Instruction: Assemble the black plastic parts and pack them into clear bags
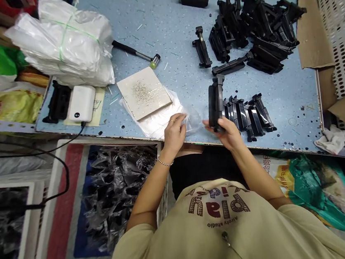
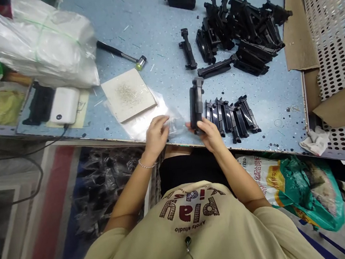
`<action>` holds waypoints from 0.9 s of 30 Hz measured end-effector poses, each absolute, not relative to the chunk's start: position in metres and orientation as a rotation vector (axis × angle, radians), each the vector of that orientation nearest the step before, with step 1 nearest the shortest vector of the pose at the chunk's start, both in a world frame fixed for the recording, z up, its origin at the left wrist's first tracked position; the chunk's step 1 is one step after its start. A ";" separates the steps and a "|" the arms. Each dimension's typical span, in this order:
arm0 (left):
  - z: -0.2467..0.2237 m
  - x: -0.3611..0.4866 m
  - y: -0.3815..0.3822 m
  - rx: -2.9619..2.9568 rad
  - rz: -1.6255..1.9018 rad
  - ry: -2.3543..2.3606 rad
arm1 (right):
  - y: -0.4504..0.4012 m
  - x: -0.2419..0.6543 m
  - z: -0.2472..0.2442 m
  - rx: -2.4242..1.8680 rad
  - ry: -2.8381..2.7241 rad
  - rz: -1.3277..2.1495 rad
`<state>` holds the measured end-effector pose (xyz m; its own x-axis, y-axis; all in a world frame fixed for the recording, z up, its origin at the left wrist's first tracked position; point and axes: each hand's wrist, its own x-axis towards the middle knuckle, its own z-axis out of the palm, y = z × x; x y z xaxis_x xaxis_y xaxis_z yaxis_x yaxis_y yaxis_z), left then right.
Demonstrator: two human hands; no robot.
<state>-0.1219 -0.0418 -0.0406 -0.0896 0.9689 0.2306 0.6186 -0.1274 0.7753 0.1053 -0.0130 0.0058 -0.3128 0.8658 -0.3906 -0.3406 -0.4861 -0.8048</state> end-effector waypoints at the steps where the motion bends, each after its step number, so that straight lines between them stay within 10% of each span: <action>1: -0.042 -0.117 -0.040 1.751 1.118 1.717 | -0.023 0.117 0.012 -1.014 -0.754 2.031; 7: -0.046 -0.103 -0.036 1.843 1.118 1.519 | -0.068 0.153 0.009 -0.689 -0.375 2.745; 27: -0.034 -0.109 -0.076 1.977 1.027 1.912 | -0.040 0.117 -0.008 -0.763 -0.353 2.604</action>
<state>-0.1094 -0.0756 -0.0343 -0.0818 0.9393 0.3331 0.7963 -0.1394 0.5886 0.1169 -0.0400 -0.0076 -0.7698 0.4440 -0.4585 -0.3059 -0.8872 -0.3454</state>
